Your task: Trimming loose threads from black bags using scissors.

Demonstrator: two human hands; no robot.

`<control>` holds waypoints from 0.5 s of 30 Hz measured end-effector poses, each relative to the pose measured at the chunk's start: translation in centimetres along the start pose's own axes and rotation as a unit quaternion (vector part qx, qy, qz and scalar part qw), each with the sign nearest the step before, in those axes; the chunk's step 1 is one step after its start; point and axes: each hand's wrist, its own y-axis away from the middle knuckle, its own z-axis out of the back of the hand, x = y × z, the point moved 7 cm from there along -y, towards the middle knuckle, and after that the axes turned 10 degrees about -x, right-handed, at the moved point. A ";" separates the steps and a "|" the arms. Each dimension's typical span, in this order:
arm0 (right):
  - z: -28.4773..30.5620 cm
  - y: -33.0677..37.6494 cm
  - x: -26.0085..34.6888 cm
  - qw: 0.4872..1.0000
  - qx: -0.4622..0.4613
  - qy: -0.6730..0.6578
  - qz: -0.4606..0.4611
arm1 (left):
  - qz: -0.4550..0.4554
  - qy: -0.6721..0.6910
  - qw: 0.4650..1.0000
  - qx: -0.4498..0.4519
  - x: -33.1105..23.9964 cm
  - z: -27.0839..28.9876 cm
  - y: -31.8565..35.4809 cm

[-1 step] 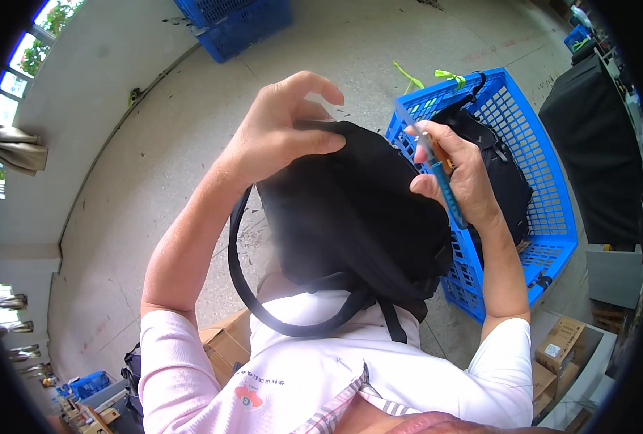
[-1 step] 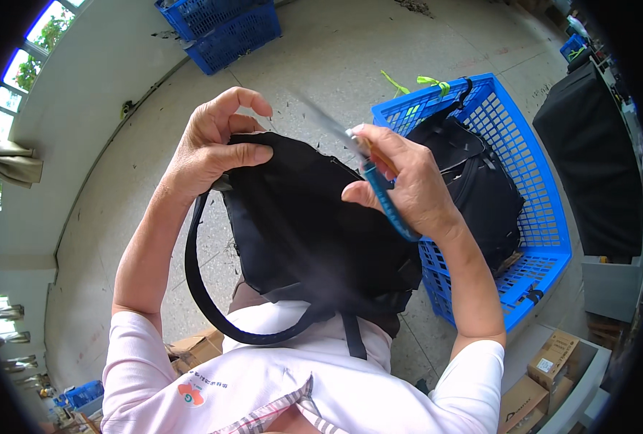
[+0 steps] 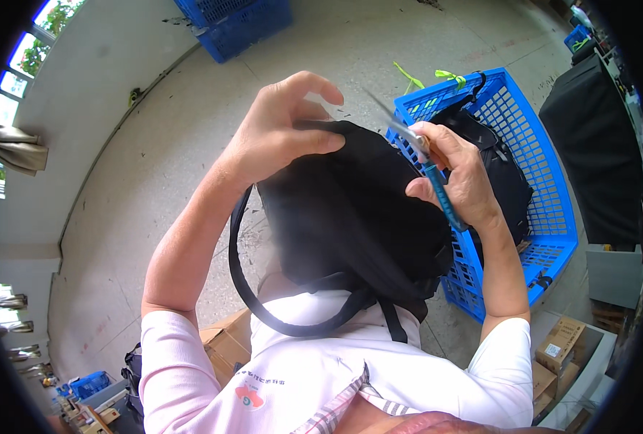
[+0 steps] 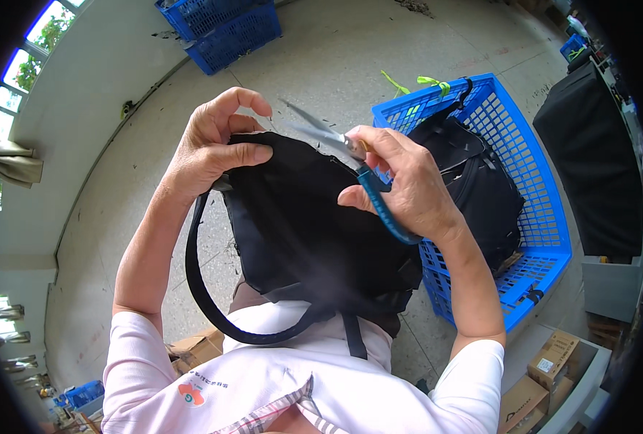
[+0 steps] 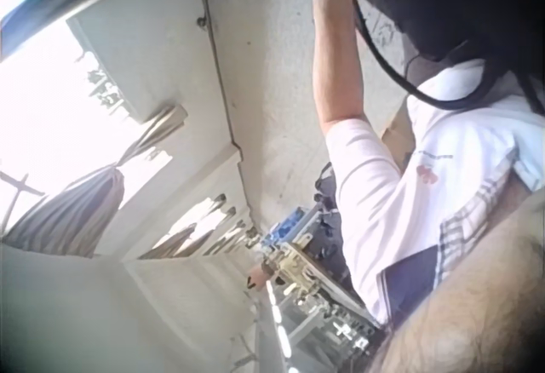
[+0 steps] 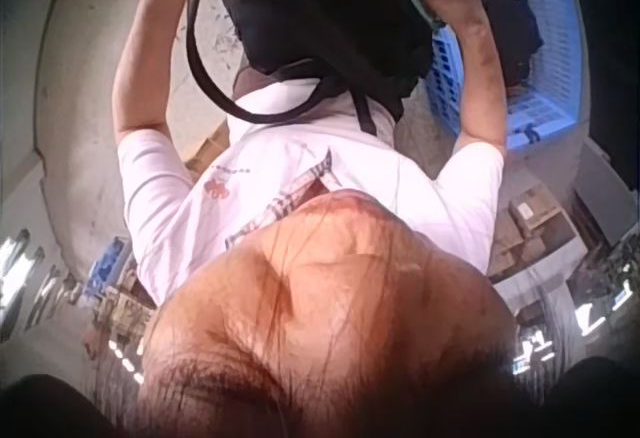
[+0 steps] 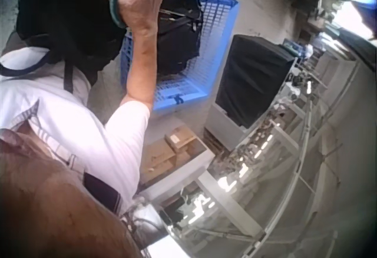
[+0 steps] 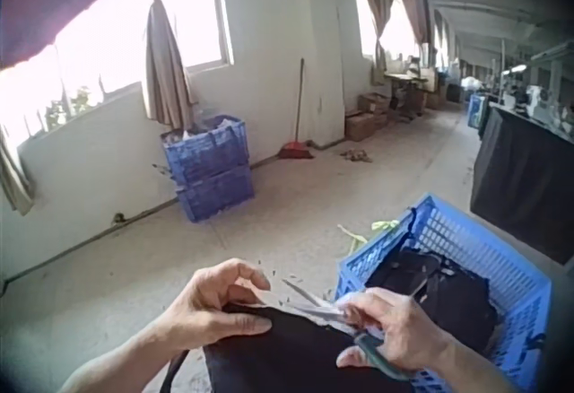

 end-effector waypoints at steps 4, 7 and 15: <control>-0.3 0.0 0.6 0.991 0.009 0.109 0.073 | -0.009 0.006 1.000 -0.015 -0.1 0.1 0.2; -0.3 0.0 1.0 0.986 0.023 0.137 0.090 | -0.013 0.009 1.000 -0.018 0.0 0.4 0.4; -0.2 0.0 2.0 0.978 0.042 0.164 0.123 | 0.009 0.011 1.000 -0.012 0.9 1.1 0.7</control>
